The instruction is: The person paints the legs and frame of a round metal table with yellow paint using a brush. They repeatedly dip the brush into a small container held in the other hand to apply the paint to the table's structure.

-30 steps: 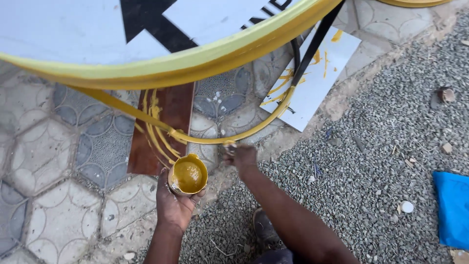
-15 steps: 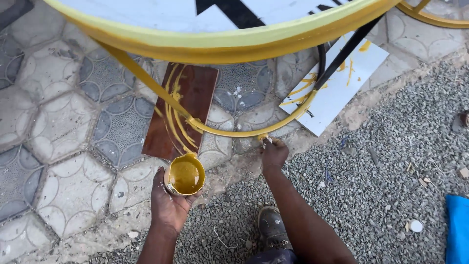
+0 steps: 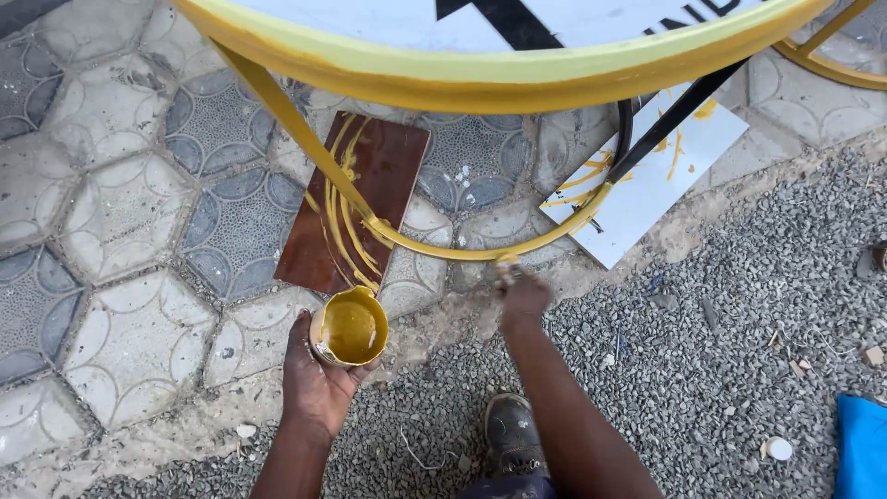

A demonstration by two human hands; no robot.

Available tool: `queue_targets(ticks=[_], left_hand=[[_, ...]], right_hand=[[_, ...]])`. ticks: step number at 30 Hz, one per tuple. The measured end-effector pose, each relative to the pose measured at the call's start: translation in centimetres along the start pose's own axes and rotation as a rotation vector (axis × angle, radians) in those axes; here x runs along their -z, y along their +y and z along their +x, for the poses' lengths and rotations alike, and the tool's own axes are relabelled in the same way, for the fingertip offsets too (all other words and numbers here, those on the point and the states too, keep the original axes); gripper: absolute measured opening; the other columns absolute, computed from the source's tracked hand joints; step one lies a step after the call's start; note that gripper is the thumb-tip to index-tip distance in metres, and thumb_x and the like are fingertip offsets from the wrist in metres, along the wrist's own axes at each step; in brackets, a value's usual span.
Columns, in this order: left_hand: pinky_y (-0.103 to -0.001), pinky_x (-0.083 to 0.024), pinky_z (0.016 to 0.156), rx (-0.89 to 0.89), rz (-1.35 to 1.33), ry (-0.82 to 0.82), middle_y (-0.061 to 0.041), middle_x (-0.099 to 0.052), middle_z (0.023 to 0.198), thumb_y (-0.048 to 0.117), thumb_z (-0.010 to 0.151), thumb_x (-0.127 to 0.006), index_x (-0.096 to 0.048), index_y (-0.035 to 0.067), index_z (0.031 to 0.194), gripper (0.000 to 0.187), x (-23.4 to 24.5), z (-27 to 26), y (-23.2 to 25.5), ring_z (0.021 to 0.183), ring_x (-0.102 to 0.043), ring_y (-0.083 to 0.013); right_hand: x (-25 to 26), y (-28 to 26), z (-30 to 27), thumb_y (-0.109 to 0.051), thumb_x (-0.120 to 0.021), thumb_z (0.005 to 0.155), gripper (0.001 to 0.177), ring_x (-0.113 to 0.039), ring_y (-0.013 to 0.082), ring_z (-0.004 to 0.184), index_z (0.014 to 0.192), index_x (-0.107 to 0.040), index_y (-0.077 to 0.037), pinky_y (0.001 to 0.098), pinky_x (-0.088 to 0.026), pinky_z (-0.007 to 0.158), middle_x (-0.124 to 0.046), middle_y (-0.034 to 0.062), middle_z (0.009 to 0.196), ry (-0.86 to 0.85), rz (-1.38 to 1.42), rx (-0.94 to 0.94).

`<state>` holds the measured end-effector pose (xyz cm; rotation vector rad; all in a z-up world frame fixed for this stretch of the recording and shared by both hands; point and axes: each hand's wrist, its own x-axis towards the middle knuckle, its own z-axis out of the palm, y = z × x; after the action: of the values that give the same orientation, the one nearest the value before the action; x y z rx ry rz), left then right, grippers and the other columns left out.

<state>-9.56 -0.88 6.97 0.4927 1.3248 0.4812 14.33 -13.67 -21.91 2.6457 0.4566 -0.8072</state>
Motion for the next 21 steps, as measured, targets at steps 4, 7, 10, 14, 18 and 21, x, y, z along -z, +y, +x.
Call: queue_targets(ticks=[4, 7, 10, 14, 18, 21], left_hand=[[-0.05, -0.048, 0.083, -0.003, 0.024, -0.012, -0.015, -0.064, 0.132, 0.052, 0.092, -0.05, -0.055, 0.017, 0.134, 0.055, 0.7, 0.0, 0.3, 0.115, -0.063, -0.034], [-0.05, -0.05, 0.081, -0.013, 0.02, -0.027, -0.015, -0.065, 0.131, 0.051, 0.091, -0.05, -0.055, 0.015, 0.134, 0.056, 1.0, 0.1, 0.5, 0.113, -0.063, -0.0342], [-0.049, -0.05, 0.08, -0.024, 0.003, -0.035, -0.016, -0.065, 0.13, 0.052, 0.091, -0.05, -0.055, 0.015, 0.134, 0.058, 0.9, 0.4, 0.6, 0.112, -0.063, -0.0347], [-0.053, -0.05, 0.094, 0.021, -0.014, 0.03, -0.018, -0.063, 0.136, 0.052, 0.084, -0.054, -0.054, 0.015, 0.139, 0.066, -0.4, -1.2, 1.5, 0.12, -0.061, -0.036], [-0.047, -0.066, 0.073, -0.052, -0.066, -0.173, -0.016, -0.067, 0.109, 0.058, 0.096, -0.056, -0.057, 0.021, 0.118, 0.043, 2.2, 2.6, -0.5, 0.094, -0.072, -0.0389], [-0.044, -0.066, 0.072, -0.047, -0.075, -0.167, -0.014, -0.067, 0.109, 0.057, 0.099, -0.051, -0.055, 0.018, 0.117, 0.044, 2.1, 1.7, 0.4, 0.092, -0.071, -0.0351]], right_hand=[[6.3, 7.3, -1.4, -0.037, -0.063, 0.098, 0.02, -0.05, 0.013, 0.074, 0.106, -0.058, -0.02, 0.0251, -0.045, 0.058, -0.058, 0.0027, 0.092, 0.359, 0.767, -0.226], [8.4, 9.9, -0.6, -0.018, -0.082, 0.088, 0.024, -0.062, 0.0162, 0.08, 0.104, -0.065, -0.022, 0.0316, -0.052, 0.065, -0.069, 0.0042, 0.101, 0.575, 1.548, -0.178], [8.2, 7.2, -1.9, -0.02, -0.08, 0.087, 0.014, -0.064, 0.0139, 0.07, 0.099, -0.073, -0.017, 0.0302, -0.051, 0.056, -0.076, 0.0031, 0.089, 0.539, 1.282, -0.049], [9.2, -0.7, -8.5, -0.033, -0.069, 0.094, 0.024, -0.061, 0.0155, 0.059, 0.111, -0.072, -0.017, 0.0306, -0.05, 0.049, -0.075, 0.0037, 0.08, 0.354, 1.075, 0.192], [8.2, -8.8, -8.3, -0.032, -0.066, 0.091, 0.041, -0.072, 0.0401, 0.105, 0.124, -0.069, -0.008, 0.0539, -0.059, 0.09, -0.074, 0.0195, 0.113, 0.381, 0.823, 0.428], [7.4, -12.7, -6.3, -0.027, -0.071, 0.086, 0.025, -0.076, 0.0354, 0.079, 0.103, -0.067, -0.009, 0.0485, -0.062, 0.066, -0.072, 0.0122, 0.091, 0.72, 0.479, 0.67]])
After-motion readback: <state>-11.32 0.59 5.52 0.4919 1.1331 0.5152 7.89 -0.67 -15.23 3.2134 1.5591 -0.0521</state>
